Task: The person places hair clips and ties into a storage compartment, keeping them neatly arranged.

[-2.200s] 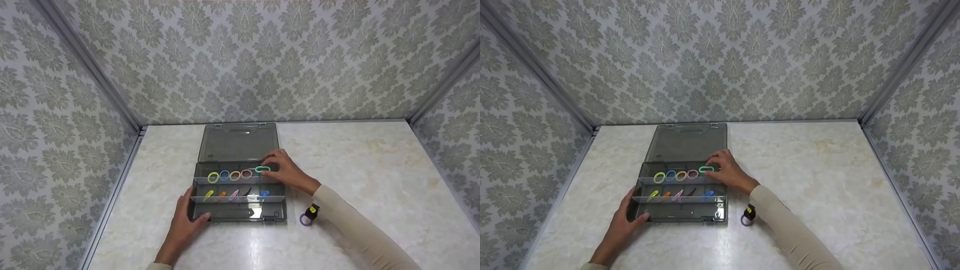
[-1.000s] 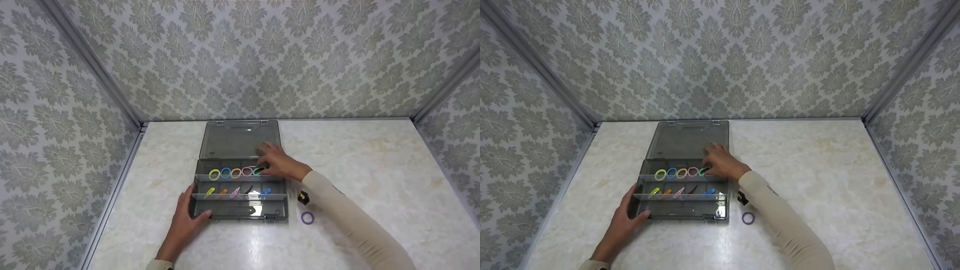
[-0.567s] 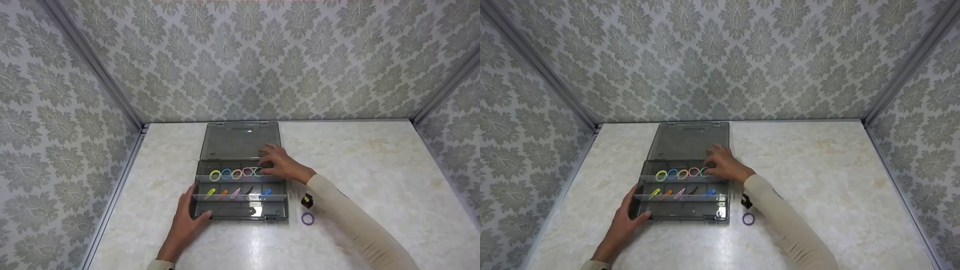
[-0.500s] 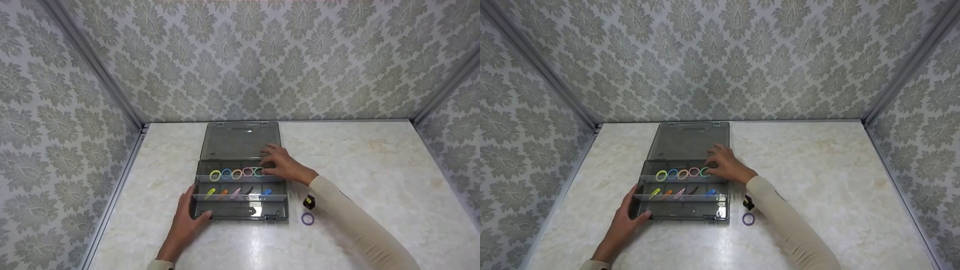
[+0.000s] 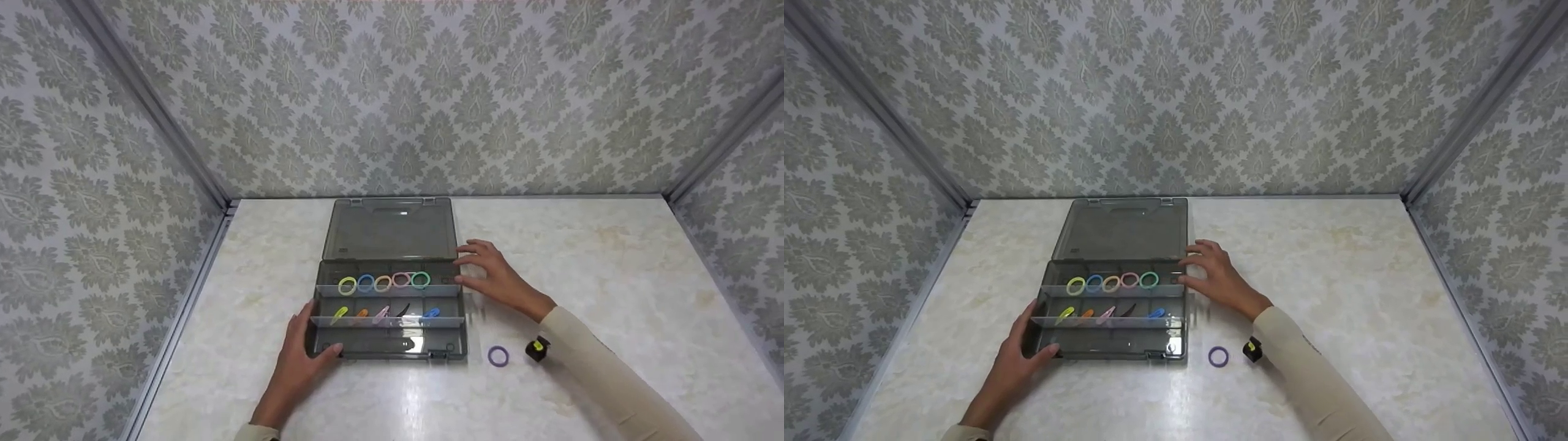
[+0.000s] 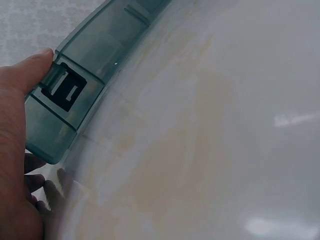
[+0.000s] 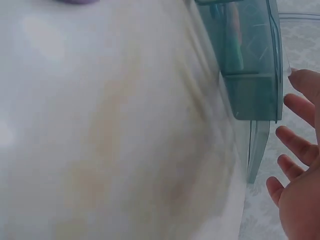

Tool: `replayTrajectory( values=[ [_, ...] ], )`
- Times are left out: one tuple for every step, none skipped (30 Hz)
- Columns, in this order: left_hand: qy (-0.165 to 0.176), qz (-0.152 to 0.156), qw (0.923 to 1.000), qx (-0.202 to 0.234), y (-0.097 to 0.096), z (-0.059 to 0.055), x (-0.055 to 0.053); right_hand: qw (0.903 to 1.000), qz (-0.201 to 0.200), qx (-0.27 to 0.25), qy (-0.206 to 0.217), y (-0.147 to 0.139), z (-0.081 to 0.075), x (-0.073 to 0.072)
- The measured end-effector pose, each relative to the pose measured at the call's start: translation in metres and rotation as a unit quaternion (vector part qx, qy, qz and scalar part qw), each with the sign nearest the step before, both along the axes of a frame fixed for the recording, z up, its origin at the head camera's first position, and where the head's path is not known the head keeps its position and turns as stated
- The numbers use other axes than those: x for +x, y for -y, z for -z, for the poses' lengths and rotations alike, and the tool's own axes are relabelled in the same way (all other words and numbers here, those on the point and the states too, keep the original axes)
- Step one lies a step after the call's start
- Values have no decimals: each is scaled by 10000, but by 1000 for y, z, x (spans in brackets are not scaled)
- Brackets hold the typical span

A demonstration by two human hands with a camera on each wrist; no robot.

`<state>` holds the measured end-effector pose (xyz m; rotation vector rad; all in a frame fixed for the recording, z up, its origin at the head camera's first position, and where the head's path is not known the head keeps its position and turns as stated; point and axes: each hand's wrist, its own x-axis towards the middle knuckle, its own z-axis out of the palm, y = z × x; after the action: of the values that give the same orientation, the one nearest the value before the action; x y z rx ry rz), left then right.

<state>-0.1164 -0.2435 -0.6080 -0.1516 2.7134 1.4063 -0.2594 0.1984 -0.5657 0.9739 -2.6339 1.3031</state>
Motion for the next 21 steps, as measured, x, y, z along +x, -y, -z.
replayTrajectory(
  values=[
    [-5, 1, 10000, -4, 0, 0, 0, 10000, 36, -22, -12, -3, 1, 2],
    [-13, 4, 10000, -2, 1, 1, 0, 10000, 70, -45, -21, -5, 2, 3],
    [-20, 6, 10000, -1, 1, 1, 0, 9999, 92, -45, -33, -8, 4, 5],
    [-33, 0, 10000, 1, 1, 2, 0, 9999, 99, -44, -21, -10, 5, 7],
    [-47, -4, 10000, 0, 1, 2, 0, 9999, 123, -25, -8, -12, 6, 9],
    [-41, -6, 10000, -17, 0, 2, 1, 9999, 123, -11, 7, -15, 7, 10],
    [-32, -8, 10000, -34, 0, 2, 1, 9999, 127, 5, 33, -18, 7, 12],
    [-22, -14, 10000, -49, 0, 1, 1, 9999, 129, 13, 46, -20, 8, 15],
    [-13, -25, 10000, -67, -1, 1, 2, 9999, 134, 26, 62, -23, 9, 17],
    [5, -32, 10000, -86, -1, 1, 2, 9998, 144, 34, 93, -26, 10, 19],
    [29, -35, 9999, -100, -2, 1, 2, 9998, 161, 53, 107, -29, 10, 21],
    [52, -39, 9999, -114, -2, 0, 2, 9998, 154, 56, 118, -31, 11, 23],
    [64, -48, 9999, -109, -2, 0, 2, 9998, 159, 62, 117, -34, 12, 26],
    [78, -53, 9999, -111, -3, 0, 2, 9998, 159, 56, 117, -37, 12, 28],
    [87, -58, 9999, -106, -3, -1, 1, 9998, 159, 47, 114, -39, 13, 31],
    [98, -62, 9999, -95, -3, -1, 1, 9998, 152, 39, 90, -41, 13, 33],
    [107, -62, 9999, -87, -3, -1, 1, 9999, 151, 27, 69, -43, 14, 35],
    [113, -60, 9999, -84, -3, -2, 1, 9999, 135, 1, 41, -45, 14, 37],
    [123, -62, 9999, -82, -3, -2, 1, 9999, 126, -21, 27, -47, 15, 39],
    [131, -61, 9999, -82, -3, -3, 1, 9999, 115, -26, 36, -49, 16, 42],
    [138, -64, 9999, -77, -3, -3, 1, 9999, 109, -4, 40, -51, 16, 44]
  ],
)
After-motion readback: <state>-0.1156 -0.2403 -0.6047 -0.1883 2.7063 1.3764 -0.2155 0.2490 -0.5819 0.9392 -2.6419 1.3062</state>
